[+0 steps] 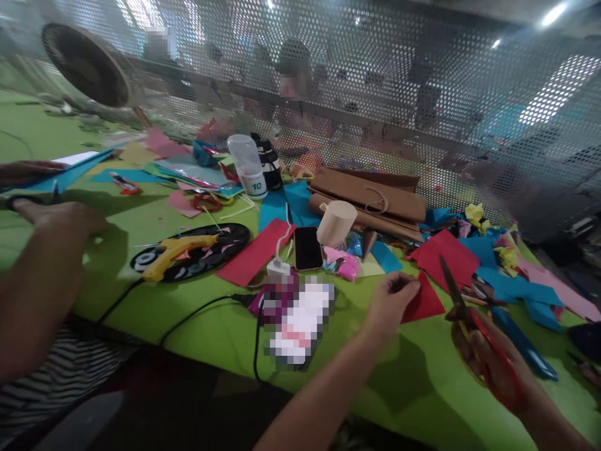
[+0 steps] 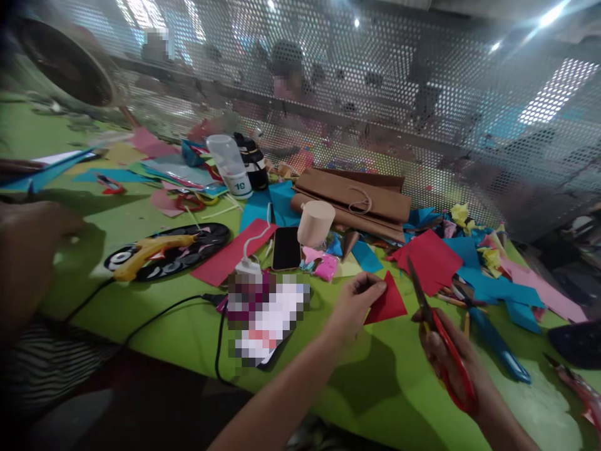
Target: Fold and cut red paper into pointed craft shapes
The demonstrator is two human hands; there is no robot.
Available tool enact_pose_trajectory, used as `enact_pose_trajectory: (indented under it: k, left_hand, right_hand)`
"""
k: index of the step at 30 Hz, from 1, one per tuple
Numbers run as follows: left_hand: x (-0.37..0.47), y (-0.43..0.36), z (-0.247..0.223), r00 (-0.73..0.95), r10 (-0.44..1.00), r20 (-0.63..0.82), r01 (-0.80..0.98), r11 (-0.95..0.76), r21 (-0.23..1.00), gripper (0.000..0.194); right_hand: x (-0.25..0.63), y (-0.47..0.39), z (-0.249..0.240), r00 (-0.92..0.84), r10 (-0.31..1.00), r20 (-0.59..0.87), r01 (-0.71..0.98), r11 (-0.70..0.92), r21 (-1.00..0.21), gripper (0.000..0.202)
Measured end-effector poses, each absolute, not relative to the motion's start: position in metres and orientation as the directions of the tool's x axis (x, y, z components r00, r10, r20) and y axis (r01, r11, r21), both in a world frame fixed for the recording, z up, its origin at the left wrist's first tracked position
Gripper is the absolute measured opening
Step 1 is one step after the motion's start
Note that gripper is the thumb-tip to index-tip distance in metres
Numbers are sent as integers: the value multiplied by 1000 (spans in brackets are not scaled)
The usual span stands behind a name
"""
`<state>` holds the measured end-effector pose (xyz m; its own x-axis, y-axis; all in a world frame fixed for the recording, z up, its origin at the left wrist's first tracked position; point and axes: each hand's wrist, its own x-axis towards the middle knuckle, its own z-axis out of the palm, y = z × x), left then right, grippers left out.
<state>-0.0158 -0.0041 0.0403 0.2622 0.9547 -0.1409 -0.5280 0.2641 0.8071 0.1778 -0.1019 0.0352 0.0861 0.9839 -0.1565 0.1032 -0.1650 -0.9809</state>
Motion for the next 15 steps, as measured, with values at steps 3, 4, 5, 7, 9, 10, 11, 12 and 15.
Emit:
enact_pose_trajectory:
  k: [3,4,5,7,9,10,11,12,15]
  left_hand:
    - [-15,-4,39,234,965,-114,-515,223,828,17]
    - [-15,-4,39,234,967,-102,-516,212,830,16]
    - [-14,-4,38,239,967,-91,-520,206,829,16]
    - [-13,-5,38,255,964,-72,-526,201,826,16]
    - [-13,-7,38,255,965,-55,-514,183,838,15]
    - [-12,-8,38,251,967,-46,-501,171,849,13]
    - [-12,-8,38,247,968,-39,-487,159,859,12]
    - [-11,-9,38,244,969,-34,-475,151,867,11]
    - [-11,-10,37,251,967,-34,-463,151,874,9]
  right_hand:
    - [187,-91,39,46,997,-63,57,-66,-996,47]
    - [188,-87,40,39,999,-21,62,-24,-998,48]
    - [188,-83,42,44,999,13,75,10,-997,50]
    - [181,-74,48,93,995,47,117,36,-992,53]
    - [169,-67,54,171,985,29,153,3,-988,54]
    - [163,-64,57,207,978,15,161,-19,-987,55]
    - [157,-62,59,245,970,6,159,-34,-987,57]
    - [151,-59,61,274,962,-1,148,-43,-988,59]
    - [142,-55,64,322,947,-2,127,-46,-991,62]
